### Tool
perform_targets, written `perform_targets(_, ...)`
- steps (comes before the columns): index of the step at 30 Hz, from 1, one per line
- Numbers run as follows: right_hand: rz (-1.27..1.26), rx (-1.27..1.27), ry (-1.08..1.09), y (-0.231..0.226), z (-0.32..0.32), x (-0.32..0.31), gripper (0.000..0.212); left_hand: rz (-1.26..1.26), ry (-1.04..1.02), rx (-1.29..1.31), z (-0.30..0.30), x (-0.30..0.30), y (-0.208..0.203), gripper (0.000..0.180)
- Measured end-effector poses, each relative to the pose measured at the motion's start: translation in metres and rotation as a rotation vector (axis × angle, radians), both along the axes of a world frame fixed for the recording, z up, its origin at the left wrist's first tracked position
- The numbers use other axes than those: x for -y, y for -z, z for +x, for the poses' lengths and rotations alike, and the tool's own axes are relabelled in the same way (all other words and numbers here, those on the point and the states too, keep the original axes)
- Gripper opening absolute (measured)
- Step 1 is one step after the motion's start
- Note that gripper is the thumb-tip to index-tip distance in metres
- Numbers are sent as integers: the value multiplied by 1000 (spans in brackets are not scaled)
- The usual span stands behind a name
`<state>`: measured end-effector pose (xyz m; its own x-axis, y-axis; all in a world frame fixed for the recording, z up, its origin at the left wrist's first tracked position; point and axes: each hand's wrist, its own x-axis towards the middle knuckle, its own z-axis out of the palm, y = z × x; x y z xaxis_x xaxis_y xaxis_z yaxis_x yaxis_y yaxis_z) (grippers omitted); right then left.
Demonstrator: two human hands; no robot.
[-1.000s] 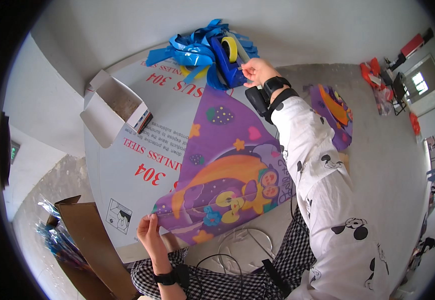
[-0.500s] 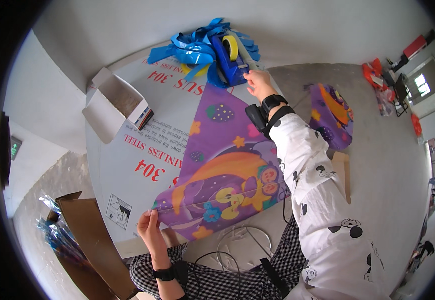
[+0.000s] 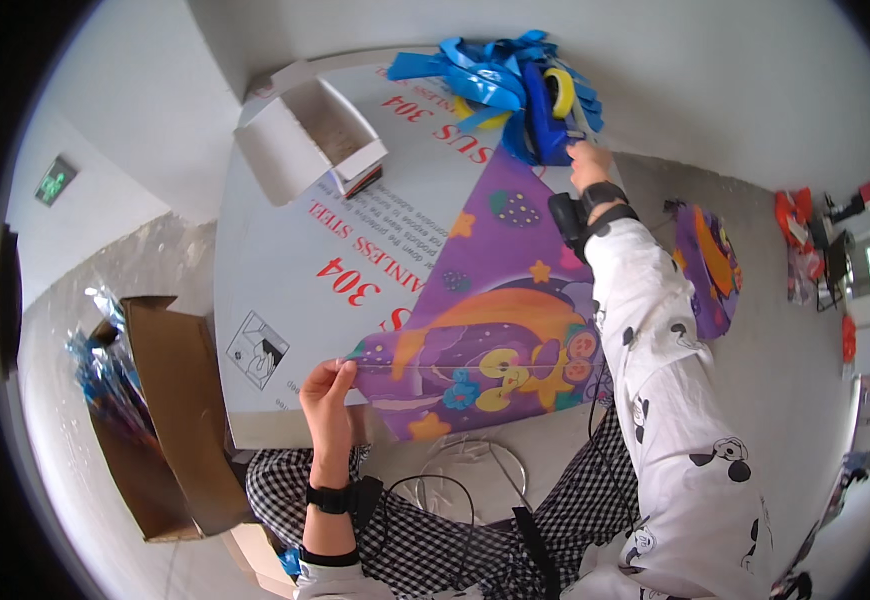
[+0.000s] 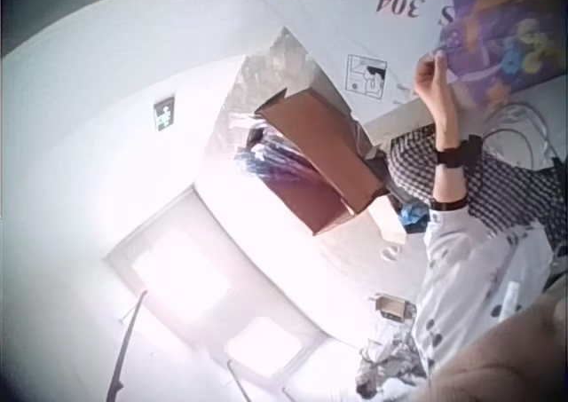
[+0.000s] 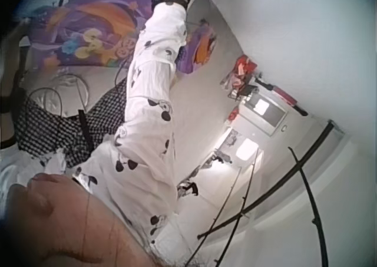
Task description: Unfolding and assembling a colorful kite by attaching the required parts and string.
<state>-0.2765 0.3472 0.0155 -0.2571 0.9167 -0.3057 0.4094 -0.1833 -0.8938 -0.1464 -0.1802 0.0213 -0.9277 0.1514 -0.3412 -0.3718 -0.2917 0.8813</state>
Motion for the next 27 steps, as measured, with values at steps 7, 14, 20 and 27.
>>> perform_targets(7, -203, -370, -493, -12, 43, 106, 29, 61, 54, -14, 9, -1, 0, 13)
perform_targets(14, 786, -305, -1601, -132, 100, 322, 24, 130, 93, -118, 16, -8, -34, 30)
perform_targets(20, 1297, -390, -1883, -135, 93, 352, 17, 117, 89, -115, 18, -1, -35, 30)
perform_targets(27, 1803, -441, -1994, -130, 97, 357, 6, 328, 142, 105, 10, 0, -18, 61)
